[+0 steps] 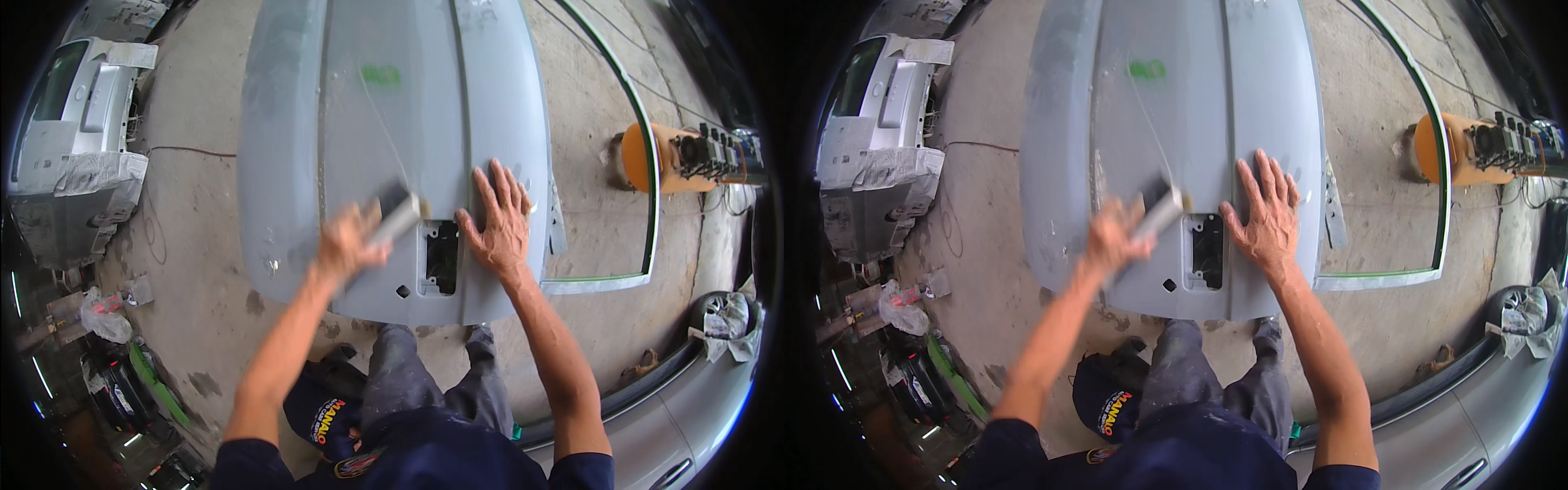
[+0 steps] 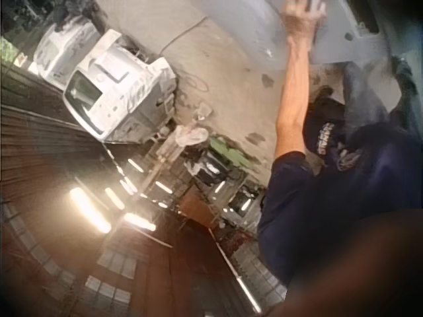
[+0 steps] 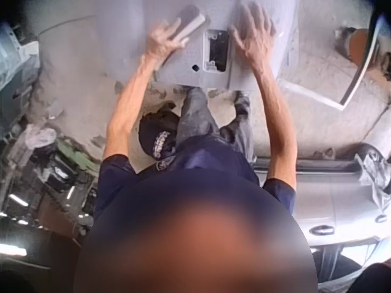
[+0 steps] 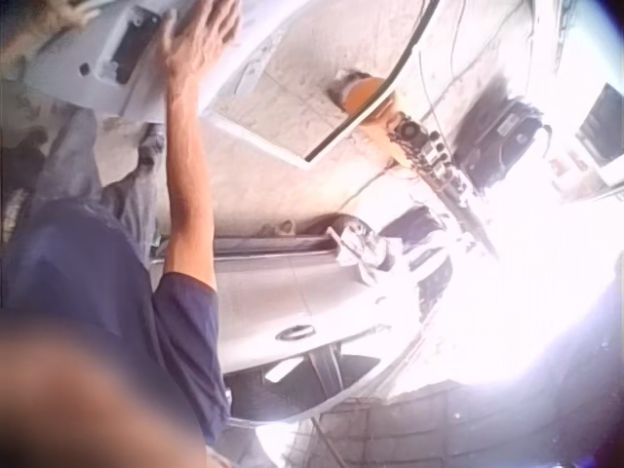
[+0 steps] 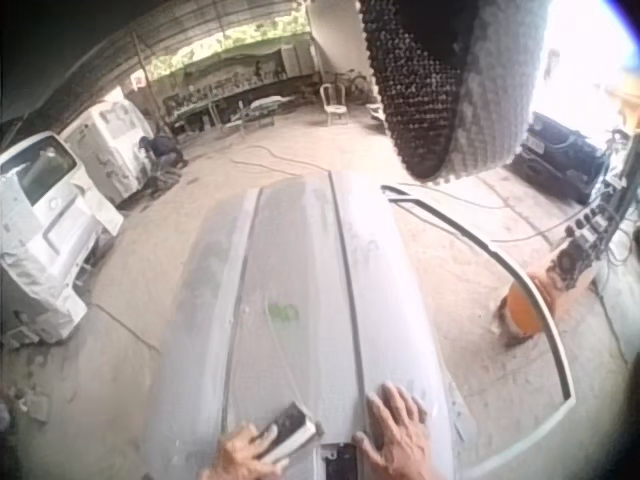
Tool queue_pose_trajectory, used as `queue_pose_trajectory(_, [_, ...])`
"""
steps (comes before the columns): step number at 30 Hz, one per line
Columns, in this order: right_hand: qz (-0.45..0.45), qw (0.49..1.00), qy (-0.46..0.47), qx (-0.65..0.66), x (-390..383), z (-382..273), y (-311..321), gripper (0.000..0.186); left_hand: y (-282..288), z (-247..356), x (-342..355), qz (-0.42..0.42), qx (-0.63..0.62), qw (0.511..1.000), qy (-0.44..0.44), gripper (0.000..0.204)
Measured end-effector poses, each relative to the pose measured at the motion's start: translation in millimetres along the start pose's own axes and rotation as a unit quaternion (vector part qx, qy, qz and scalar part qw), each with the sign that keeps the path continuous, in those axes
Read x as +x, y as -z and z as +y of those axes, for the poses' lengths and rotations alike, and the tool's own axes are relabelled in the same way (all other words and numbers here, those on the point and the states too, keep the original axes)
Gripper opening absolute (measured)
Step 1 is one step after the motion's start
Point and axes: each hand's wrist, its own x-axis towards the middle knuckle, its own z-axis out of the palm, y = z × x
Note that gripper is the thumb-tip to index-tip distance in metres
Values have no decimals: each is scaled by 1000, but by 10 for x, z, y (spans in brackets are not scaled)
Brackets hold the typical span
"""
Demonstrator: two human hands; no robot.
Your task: The person sands a gray car hood with a sanding block, using both hands to guide and stabilize the block. They periodically dip the sanding block into a bucket of water and continue sanding the surface.
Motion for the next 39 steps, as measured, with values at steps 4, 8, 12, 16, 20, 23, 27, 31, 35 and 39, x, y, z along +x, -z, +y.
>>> queue_pose_trajectory(4, [18, 1000, 17, 0, -15, 48, -63, 76, -447, -1249, 1264, 32, -19, 958, 283, 76])
queue_pose_trajectory(8, [10, 1000, 13, -5, -4, 5, -17, 77, -345, -302, 1093, 117, -15, 921, 372, 77])
queue_pose_trajectory(12, [4, 1000, 7, -1, 19, -41, 49, 78, 238, 1269, -150, 49, -35, 958, 281, 72])
queue_pose_trajectory(16, [0, 1000, -1, 7, 6, 0, 16, 78, 198, 948, -98, 22, -43, 981, 187, 71])
queue_pose_trajectory(20, [6, 1000, -2, 16, -27, 59, -56, 75, -469, -585, 1205, 48, -79, 973, 211, 75])
queue_pose_trajectory(23, [31, 999, 15, 16, -28, 45, -49, 74, -682, -975, 1694, 72, -42, 968, 237, 79])
queue_pose_trajectory(27, [19, 1000, 9, 18, -1, -21, 44, 74, -151, 327, 747, -2, -8, 976, 217, 75])
queue_pose_trajectory(31, [12, 1000, 4, 24, 13, -11, 61, 76, 403, 1253, -310, 7, -54, 985, 163, 81])
queue_pose_trajectory(35, [10, 1000, -4, 20, -23, 54, -32, 77, -48, 13, 370, -51, -142, 971, 185, 82])
queue_pose_trajectory(39, [16, 1000, -5, 24, -41, 54, -72, 75, -599, -1219, 1543, 39, -10, 976, 214, 74])
